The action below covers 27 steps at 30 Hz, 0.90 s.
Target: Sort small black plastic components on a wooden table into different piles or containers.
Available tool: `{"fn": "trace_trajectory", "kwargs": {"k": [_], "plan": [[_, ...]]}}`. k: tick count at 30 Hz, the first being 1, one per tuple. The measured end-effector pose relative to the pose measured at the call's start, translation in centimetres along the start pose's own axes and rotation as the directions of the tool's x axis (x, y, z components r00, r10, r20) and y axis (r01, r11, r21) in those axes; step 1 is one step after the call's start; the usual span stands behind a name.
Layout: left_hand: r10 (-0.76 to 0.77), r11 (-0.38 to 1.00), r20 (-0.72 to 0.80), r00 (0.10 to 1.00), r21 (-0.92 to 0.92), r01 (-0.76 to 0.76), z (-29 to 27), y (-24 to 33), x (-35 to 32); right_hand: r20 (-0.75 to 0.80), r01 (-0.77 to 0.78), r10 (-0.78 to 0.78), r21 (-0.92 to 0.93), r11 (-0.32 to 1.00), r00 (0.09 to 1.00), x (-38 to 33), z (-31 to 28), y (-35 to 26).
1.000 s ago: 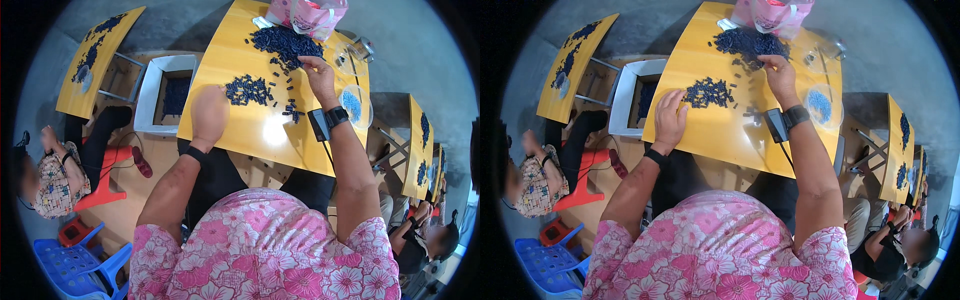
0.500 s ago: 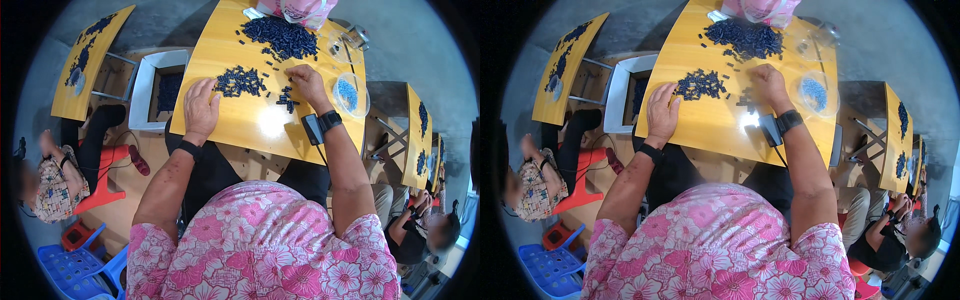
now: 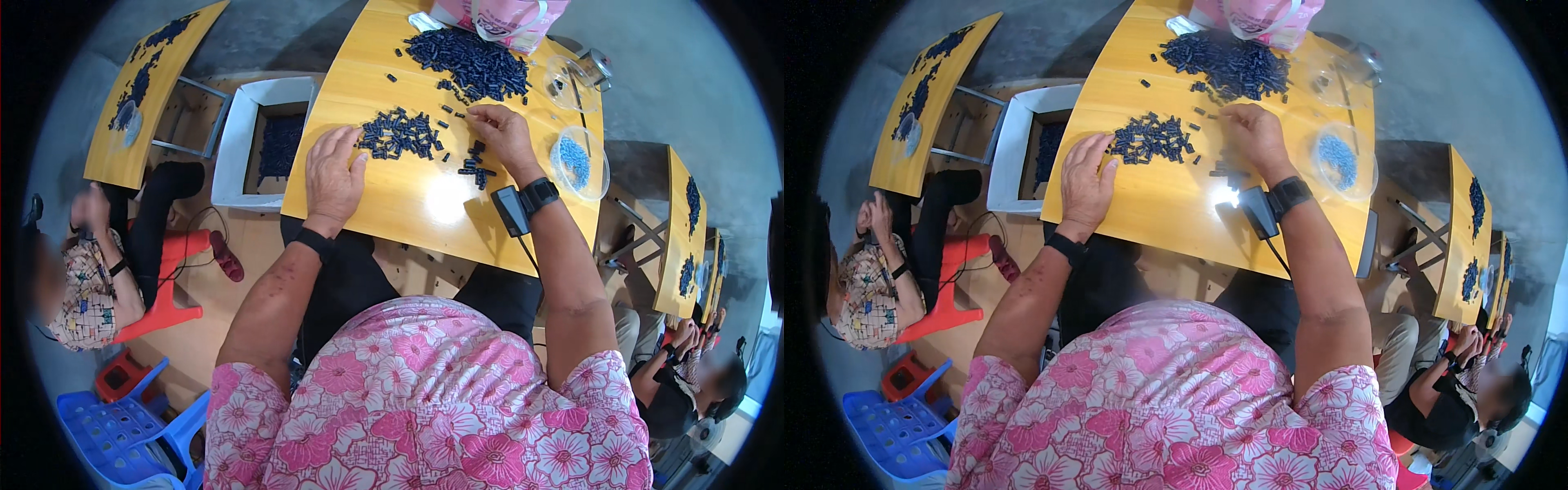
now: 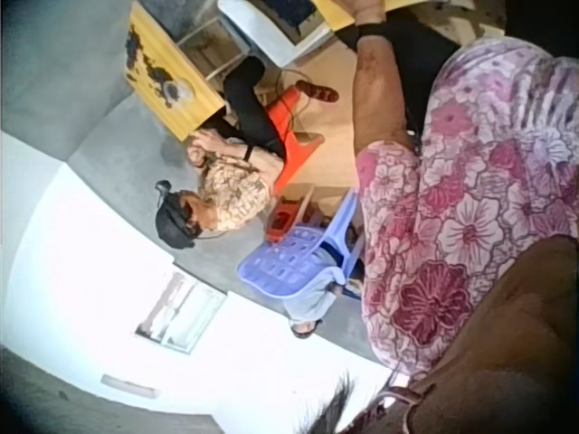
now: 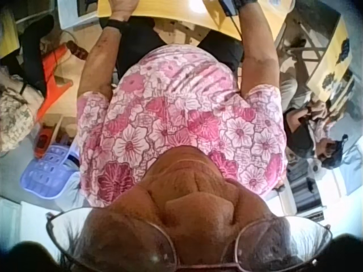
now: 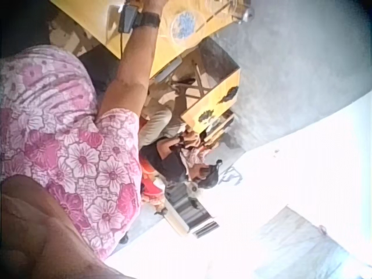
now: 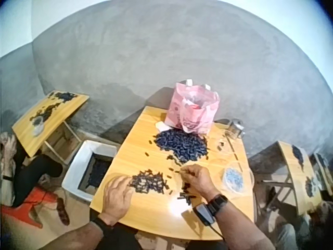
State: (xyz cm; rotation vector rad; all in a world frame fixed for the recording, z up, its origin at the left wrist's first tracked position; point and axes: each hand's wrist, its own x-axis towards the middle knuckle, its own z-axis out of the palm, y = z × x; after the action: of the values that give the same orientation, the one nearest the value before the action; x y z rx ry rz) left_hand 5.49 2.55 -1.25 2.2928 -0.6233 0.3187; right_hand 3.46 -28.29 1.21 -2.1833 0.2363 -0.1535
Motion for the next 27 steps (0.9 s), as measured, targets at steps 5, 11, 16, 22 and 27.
{"fn": "trace_trajectory", "kwargs": {"k": [5, 11, 16, 22, 27], "plan": [[-0.003, 1.000, 0.006, 1.000, 0.003, 0.003, -0.1, 0.1, 0.0, -0.015, 0.052, -0.054, -0.144, 0.988, 0.998, 1.1, 0.8, 0.4], [-0.028, 1.000, 0.007, 1.000, 0.010, 0.028, -0.3, 0.2, -0.1, 0.004, 0.042, -0.043, -0.295, 0.955, 0.999, 1.6, 1.2, -0.8], [-0.043, 0.999, 0.020, 0.999, -0.005, 0.043, -0.4, 0.5, 0.0, -0.007, 0.029, -0.034, -0.340, 0.940, 0.999, 2.0, 1.3, -0.9], [-0.031, 0.999, 0.011, 0.999, -0.004, 0.032, -0.3, 0.4, -0.1, 0.047, 0.100, -0.088, -0.399, 0.911, 0.995, 1.9, 1.2, -1.1], [0.001, 1.000, -0.022, 1.000, 0.008, -0.001, -0.1, 0.2, -0.2, 0.170, 0.096, -0.041, -0.332, 0.939, 0.985, 1.5, 0.7, -1.3]]}}
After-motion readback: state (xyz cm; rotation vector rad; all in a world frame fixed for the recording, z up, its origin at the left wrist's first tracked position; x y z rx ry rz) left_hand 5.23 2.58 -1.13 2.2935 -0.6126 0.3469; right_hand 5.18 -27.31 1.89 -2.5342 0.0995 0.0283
